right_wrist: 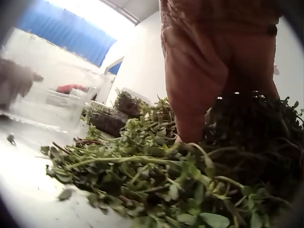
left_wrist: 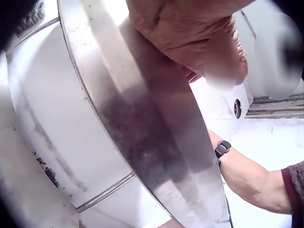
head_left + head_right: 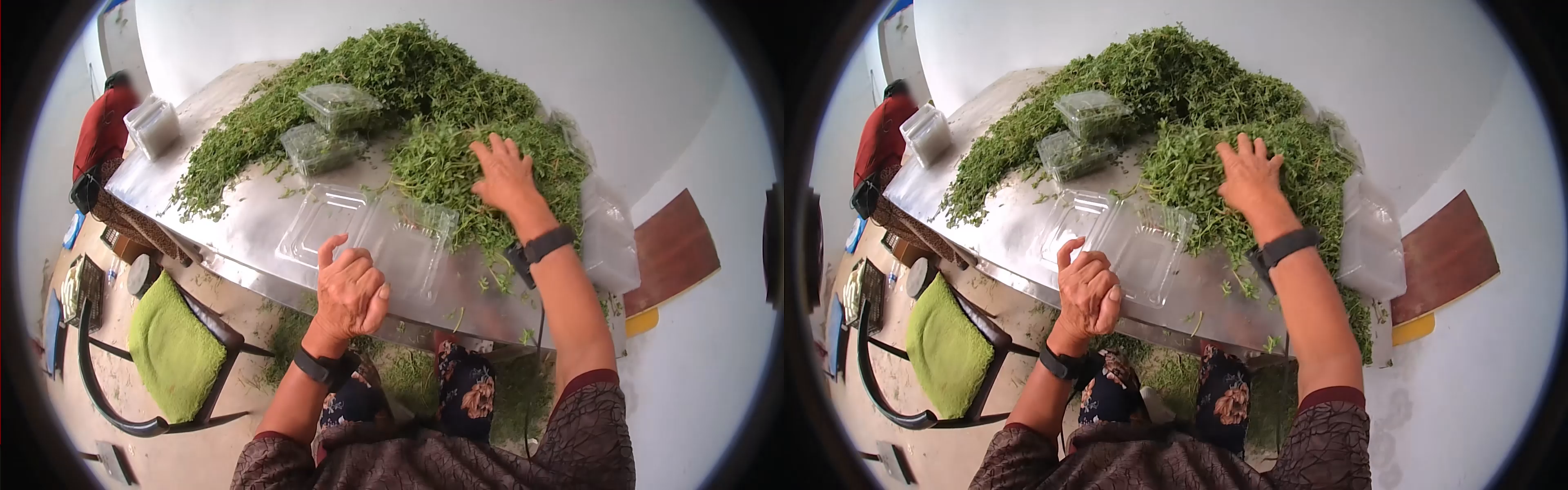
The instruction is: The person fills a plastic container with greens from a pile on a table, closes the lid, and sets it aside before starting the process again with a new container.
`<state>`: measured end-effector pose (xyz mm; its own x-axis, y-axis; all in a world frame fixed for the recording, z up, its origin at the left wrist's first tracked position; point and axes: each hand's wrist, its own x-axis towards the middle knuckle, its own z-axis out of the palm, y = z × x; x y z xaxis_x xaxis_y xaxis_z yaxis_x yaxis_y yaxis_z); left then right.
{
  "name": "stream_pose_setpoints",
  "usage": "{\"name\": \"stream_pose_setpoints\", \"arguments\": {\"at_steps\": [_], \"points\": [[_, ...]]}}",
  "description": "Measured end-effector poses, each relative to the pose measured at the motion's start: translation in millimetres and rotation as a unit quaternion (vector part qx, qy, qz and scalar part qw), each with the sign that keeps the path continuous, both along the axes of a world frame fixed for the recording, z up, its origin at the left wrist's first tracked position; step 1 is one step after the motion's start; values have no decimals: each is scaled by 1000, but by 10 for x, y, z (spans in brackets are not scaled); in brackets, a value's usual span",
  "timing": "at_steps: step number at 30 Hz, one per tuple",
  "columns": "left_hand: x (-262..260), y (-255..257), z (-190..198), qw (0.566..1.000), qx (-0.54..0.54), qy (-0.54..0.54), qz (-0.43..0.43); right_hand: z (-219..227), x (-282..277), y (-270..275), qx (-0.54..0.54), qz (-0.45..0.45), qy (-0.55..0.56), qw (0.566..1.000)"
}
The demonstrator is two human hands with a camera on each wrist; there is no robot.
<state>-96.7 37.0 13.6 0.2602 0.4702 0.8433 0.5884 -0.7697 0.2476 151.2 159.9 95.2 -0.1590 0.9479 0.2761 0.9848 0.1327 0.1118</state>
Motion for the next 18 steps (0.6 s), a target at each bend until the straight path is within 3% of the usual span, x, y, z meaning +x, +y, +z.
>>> {"name": "stream_pose_setpoints", "arguments": {"at_steps": [2,6,8,13,15,16,18], "points": [[-4,-4,8,1000,-1,2,-1,6,159,78,50,24,-24,998],[6,12,12,1000,1,5,-2,227,446,69,66,-27,-51,996],[-1,7,-2,1000,-4,4,-2,343,596,66,62,-86,-11,994],[14,15,-15,1000,8,-9,2,554,934,-71,87,-128,44,987],[15,20,-8,1000,10,-13,-1,475,1154,15,177,-107,110,972],[16,16,-1,1000,10,-13,-1,721,944,-189,39,-157,265,951],[16,19,-16,1000,10,-11,2,730,991,-222,57,-142,323,934]]}}
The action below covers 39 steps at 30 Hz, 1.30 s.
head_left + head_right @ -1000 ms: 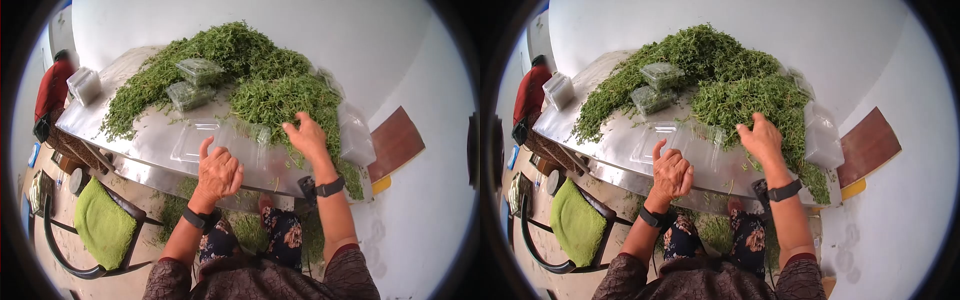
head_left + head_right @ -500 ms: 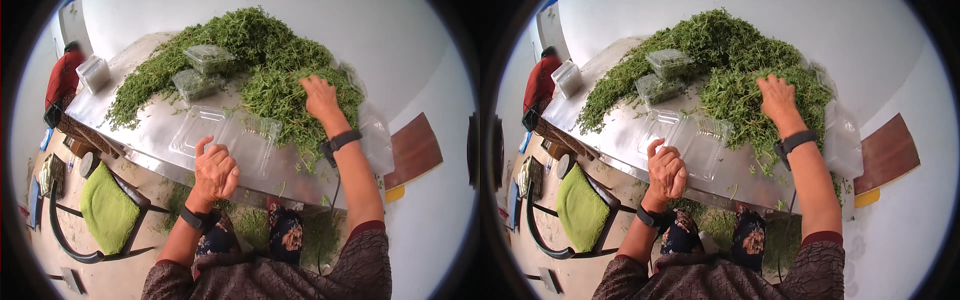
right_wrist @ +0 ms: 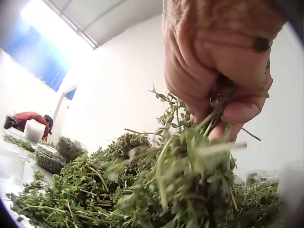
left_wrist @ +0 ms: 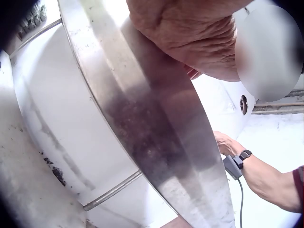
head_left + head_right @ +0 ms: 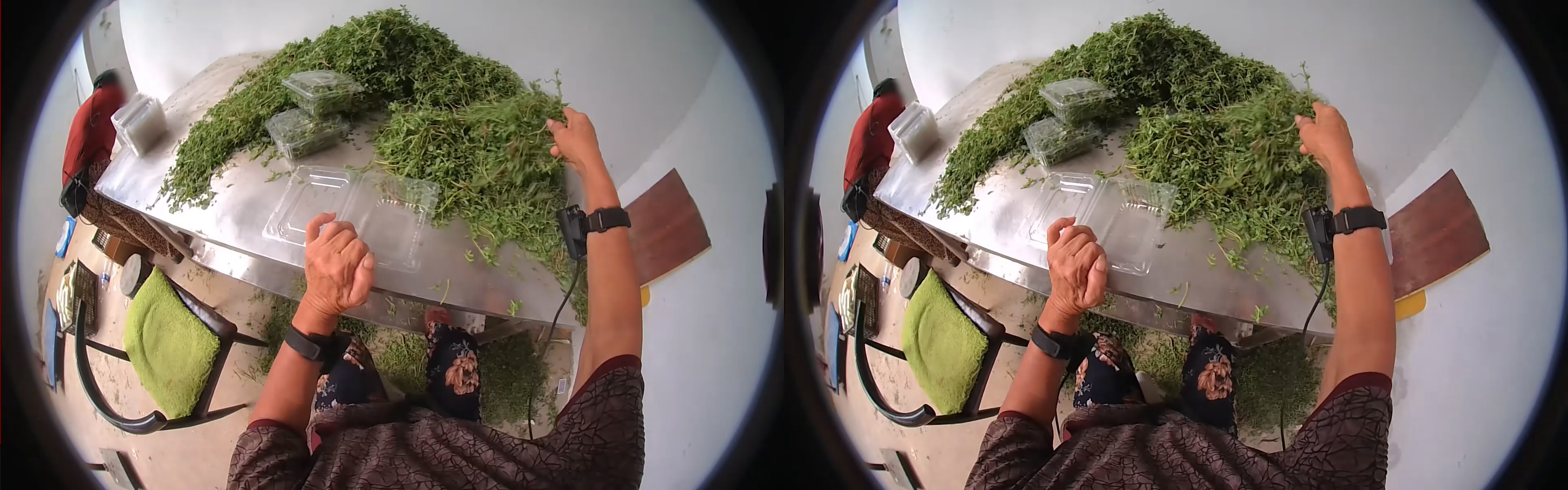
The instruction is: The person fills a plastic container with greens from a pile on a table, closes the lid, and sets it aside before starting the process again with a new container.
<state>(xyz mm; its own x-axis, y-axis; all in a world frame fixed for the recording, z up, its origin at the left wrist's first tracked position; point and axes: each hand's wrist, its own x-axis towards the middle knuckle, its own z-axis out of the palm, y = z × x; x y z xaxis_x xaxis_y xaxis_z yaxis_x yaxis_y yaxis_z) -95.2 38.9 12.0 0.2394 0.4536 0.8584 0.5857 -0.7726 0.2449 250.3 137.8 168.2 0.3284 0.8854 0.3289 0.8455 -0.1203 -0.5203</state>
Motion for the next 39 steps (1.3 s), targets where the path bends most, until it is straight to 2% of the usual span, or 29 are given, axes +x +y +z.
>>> {"name": "stream_pose_setpoints", "arguments": {"at_steps": [4,5,7,8,11,12,13,15,16,21,25,29,31,32,33,36,38,39], "points": [[11,-1,12,1000,0,-1,2,76,-42,-188,55,47,153,986],[14,-5,7,1000,-1,-1,2,51,-41,-220,54,48,153,986],[22,9,3,1000,6,-2,9,-7,-30,-261,-57,49,91,993],[25,10,10,1000,7,-3,9,-28,-30,-276,-84,58,103,989],[30,3,16,1000,7,-1,10,-213,83,-239,-56,81,105,990],[23,6,6,1000,5,3,13,-242,119,-214,-83,59,15,995],[20,6,-2,1000,2,7,16,-258,107,-222,-82,60,15,995],[27,8,-2,1000,5,4,16,-291,57,-260,-29,29,-131,991],[30,12,4,1000,7,1,14,-195,-53,-332,-62,20,-109,992],[27,13,-2,1000,11,3,15,-163,-251,-262,-63,43,-126,989],[12,4,14,1000,15,13,11,-228,-389,-87,-47,55,-176,982],[10,5,20,1000,17,12,9,-297,-456,142,-75,54,-232,968],[14,8,26,1000,20,6,5,-340,-438,238,-150,63,-251,954],[13,10,28,1000,22,5,7,-375,-441,247,-120,60,-299,945],[14,10,29,1000,22,5,7,-366,-422,264,-119,61,-300,944],[17,13,16,1000,25,3,8,-268,-416,201,-91,49,-242,965],[15,14,9,1000,26,-1,6,-204,-288,141,65,55,-187,979],[11,13,4,1000,23,2,8,-140,-218,113,63,53,-190,978]]}}
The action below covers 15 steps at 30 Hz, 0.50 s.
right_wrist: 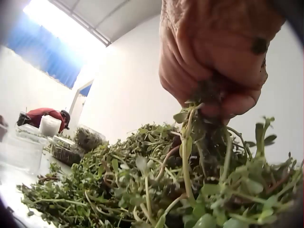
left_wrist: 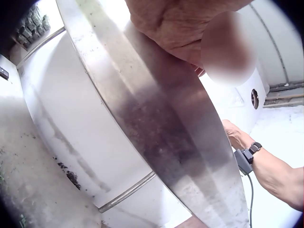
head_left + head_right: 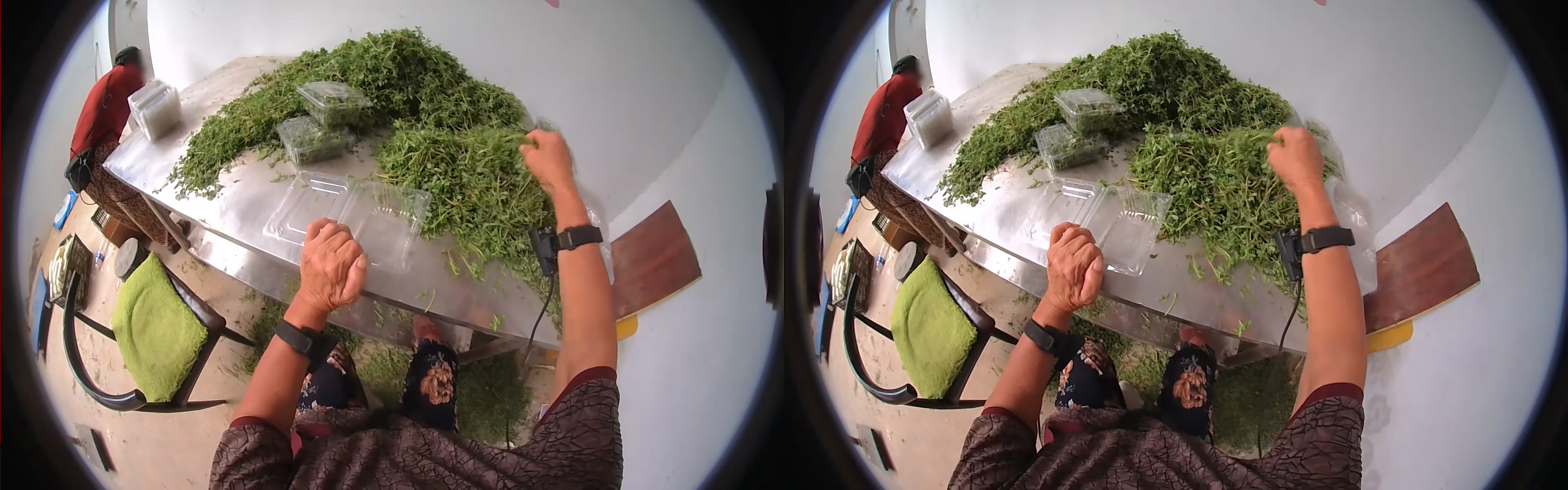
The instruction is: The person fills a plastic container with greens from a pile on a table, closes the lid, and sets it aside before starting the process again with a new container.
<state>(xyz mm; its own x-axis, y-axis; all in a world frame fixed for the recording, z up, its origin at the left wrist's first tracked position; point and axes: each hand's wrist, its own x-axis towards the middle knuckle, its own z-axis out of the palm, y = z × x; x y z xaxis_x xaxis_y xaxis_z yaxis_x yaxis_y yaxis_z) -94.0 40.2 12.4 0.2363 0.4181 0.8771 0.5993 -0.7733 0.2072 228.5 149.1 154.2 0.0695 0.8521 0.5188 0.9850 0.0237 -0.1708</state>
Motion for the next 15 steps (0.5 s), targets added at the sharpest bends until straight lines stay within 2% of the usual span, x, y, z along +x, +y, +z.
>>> {"name": "stream_pose_setpoints", "arguments": {"at_steps": [2,3,5,6,8,9,10,12,13,15], "points": [[2,7,-8,1000,-2,0,-1,202,123,-61,53,73,113,990],[3,14,-23,1000,-2,-2,-1,279,183,-79,54,71,110,990],[-2,6,-28,1000,-4,-6,-3,396,228,-147,50,83,194,976],[-4,4,-20,1000,-1,-4,-1,390,220,-189,50,81,192,977],[1,4,-7,1000,2,-3,-1,361,117,-337,-20,6,153,988],[4,6,-8,1000,3,-4,-2,293,147,-346,-28,4,43,999],[5,10,-12,1000,5,-5,-2,222,135,-386,-27,4,42,999],[2,23,-31,1000,5,-8,-3,71,37,-501,-129,-32,11,991],[0,25,-39,1000,3,-10,-6,38,-3,-557,-132,-32,11,991],[-2,19,-33,1000,3,-8,-5,3,-71,-657,-232,-16,-21,972]]}}
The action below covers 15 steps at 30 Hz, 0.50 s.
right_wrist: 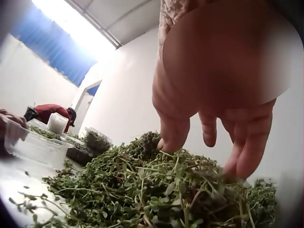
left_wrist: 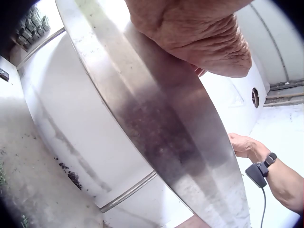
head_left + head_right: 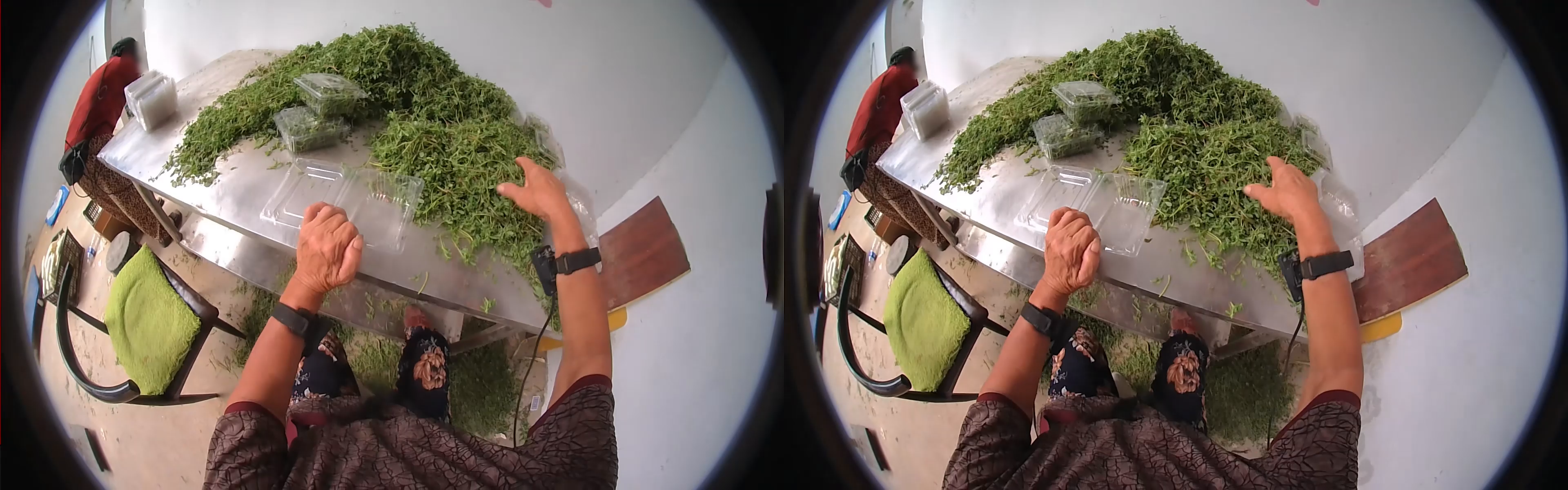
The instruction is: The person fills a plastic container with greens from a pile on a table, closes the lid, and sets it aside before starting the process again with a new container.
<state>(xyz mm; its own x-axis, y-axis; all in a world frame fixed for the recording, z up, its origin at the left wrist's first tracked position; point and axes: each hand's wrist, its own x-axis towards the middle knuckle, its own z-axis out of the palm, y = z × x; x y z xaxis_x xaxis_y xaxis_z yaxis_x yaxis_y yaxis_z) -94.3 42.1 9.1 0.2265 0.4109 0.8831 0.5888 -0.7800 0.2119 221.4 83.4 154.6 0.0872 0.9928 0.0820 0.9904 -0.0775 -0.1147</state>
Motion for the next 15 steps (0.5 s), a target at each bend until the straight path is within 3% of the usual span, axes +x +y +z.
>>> {"name": "stream_pose_setpoints", "arguments": {"at_steps": [1,3,7,8,15], "points": [[0,0,5,1000,2,3,1,-57,-22,-14,-1,0,0,1000],[1,3,9,1000,5,2,2,-236,-57,-10,17,8,-105,994],[2,-12,7,1000,-2,7,3,-442,-139,-17,47,11,-158,986],[-1,-14,3,1000,-2,7,4,-554,-66,9,126,50,-148,980],[5,3,1,1000,12,0,1,-534,141,91,247,57,-95,963]]}}
